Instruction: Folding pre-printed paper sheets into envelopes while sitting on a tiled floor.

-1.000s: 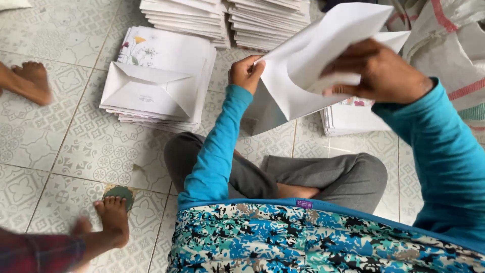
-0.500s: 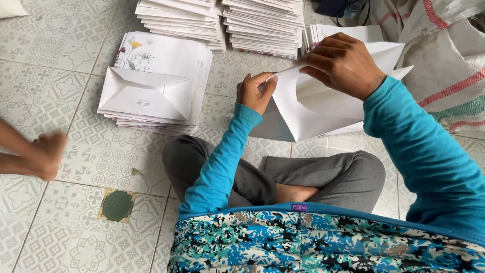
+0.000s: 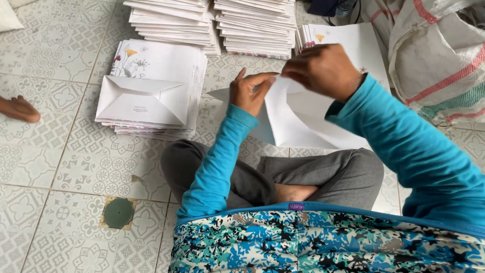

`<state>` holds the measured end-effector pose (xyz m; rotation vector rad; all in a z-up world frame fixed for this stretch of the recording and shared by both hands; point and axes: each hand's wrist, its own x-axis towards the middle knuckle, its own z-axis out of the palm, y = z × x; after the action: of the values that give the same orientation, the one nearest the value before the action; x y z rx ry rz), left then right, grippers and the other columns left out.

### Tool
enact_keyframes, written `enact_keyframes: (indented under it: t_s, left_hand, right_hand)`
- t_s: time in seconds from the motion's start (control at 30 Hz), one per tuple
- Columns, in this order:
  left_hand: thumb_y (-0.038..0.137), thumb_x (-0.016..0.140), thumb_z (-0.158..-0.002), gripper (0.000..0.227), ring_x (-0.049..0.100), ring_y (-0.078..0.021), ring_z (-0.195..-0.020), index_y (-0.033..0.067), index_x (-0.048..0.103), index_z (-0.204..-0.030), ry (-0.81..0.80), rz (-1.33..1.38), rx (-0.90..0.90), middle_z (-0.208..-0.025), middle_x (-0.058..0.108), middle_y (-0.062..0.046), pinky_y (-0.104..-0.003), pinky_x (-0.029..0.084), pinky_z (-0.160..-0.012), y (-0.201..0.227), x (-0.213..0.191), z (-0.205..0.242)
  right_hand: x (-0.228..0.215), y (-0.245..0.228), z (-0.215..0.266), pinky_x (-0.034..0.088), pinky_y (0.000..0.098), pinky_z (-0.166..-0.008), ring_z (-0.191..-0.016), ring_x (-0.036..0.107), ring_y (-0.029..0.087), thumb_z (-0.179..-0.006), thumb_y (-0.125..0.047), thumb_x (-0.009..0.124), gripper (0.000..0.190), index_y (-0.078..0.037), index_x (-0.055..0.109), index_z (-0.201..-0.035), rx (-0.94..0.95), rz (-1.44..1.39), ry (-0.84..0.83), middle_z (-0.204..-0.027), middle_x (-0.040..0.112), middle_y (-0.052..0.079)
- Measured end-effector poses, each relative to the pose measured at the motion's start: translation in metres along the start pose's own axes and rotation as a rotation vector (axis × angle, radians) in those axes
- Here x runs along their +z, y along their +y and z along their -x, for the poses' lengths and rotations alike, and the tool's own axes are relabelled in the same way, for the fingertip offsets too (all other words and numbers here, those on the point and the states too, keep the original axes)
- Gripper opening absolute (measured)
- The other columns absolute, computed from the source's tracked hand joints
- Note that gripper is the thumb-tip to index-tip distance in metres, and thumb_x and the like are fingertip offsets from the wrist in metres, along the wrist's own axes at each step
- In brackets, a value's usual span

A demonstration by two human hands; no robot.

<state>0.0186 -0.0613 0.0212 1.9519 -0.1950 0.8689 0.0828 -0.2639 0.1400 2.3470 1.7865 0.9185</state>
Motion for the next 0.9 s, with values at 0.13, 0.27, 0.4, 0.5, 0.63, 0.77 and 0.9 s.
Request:
enact_keyframes:
  t_s: [0.13, 0.27, 0.4, 0.5, 0.63, 0.77, 0.9]
  left_hand:
    - [0.015, 0.078, -0.087, 0.011, 0.072, -0.0131, -0.065, 0.0127, 0.079, -0.098, -0.114, 0.113, -0.058, -0.087, 0.081, -0.001, -0.059, 0.027, -0.119, -0.017, -0.023, -0.01]
    - [0.023, 0.076, -0.094, 0.025, 0.052, -0.025, -0.138, 0.0304, 0.073, -0.118, -0.119, -0.276, 0.11, -0.146, 0.057, 0.005, -0.081, 0.004, -0.113, -0.042, -0.018, -0.036]
    - [0.061, 0.054, -0.102, 0.062, 0.04, -0.0268, -0.154, 0.0288, 0.043, -0.153, -0.188, -0.396, 0.262, -0.164, 0.04, -0.001, -0.073, -0.005, -0.124, 0.052, -0.062, -0.031]
    - [0.081, 0.012, -0.089, 0.092, 0.034, -0.0349, -0.15, 0.0224, 0.058, -0.143, -0.37, -0.419, 0.368, -0.156, 0.048, -0.002, -0.071, -0.014, -0.116, 0.092, -0.07, -0.01]
    - [0.087, 0.065, -0.071, 0.087, 0.035, -0.0317, -0.144, 0.0127, 0.071, -0.116, -0.254, -0.514, 0.456, -0.132, 0.06, -0.003, -0.076, -0.011, -0.114, 0.073, -0.046, 0.008]
    - [0.05, 0.097, -0.067, 0.053, 0.043, -0.0302, -0.139, 0.0138, 0.066, -0.09, -0.266, -0.552, 0.44, -0.111, 0.061, 0.0, -0.076, -0.008, -0.116, 0.07, -0.038, 0.004]
    - [0.031, 0.094, -0.076, 0.028, 0.049, -0.0252, -0.14, 0.0155, 0.074, -0.089, -0.356, -0.559, 0.556, -0.095, 0.067, 0.005, -0.074, -0.01, -0.119, 0.063, -0.044, -0.016]
  right_hand:
    - [-0.012, 0.026, 0.022, 0.056, 0.0278, -0.065, -0.069, 0.071, 0.017, -0.095, -0.014, 0.084, 0.011, -0.013, 0.083, -0.105, 0.078, -0.118, 0.005, -0.092, 0.079, 0.004]
    - [-0.003, 0.043, 0.023, 0.056, 0.0303, -0.058, -0.057, 0.067, 0.022, -0.097, -0.005, 0.083, 0.009, -0.002, 0.083, -0.106, 0.147, -0.175, 0.008, -0.088, 0.078, 0.01]
    - [-0.015, 0.065, 0.005, 0.064, 0.0421, -0.06, -0.069, 0.075, 0.033, -0.104, -0.005, 0.073, 0.016, 0.003, 0.077, -0.118, 0.647, -0.369, -0.164, -0.097, 0.076, 0.021]
    - [-0.011, 0.074, 0.004, 0.052, 0.058, -0.092, -0.097, 0.07, 0.044, -0.114, -0.026, 0.05, 0.033, -0.005, 0.065, -0.134, 1.154, -0.591, -0.345, -0.12, 0.069, 0.02]
    - [0.028, 0.089, 0.029, 0.058, 0.0553, -0.074, -0.087, 0.071, 0.044, -0.111, -0.012, 0.058, 0.025, -0.001, 0.071, -0.129, 0.911, -0.411, -0.311, -0.114, 0.072, 0.022]
    - [-0.008, 0.047, 0.026, 0.062, 0.0397, -0.07, -0.078, 0.071, 0.035, -0.097, -0.029, 0.084, 0.058, 0.01, 0.066, -0.138, 0.186, -0.253, 0.07, -0.125, 0.071, 0.027]
    - [-0.049, -0.004, 0.001, 0.064, 0.0487, -0.049, -0.055, 0.076, 0.035, -0.075, -0.058, 0.073, 0.116, 0.003, 0.021, -0.159, 0.3, -0.622, -0.504, -0.134, 0.06, 0.032]
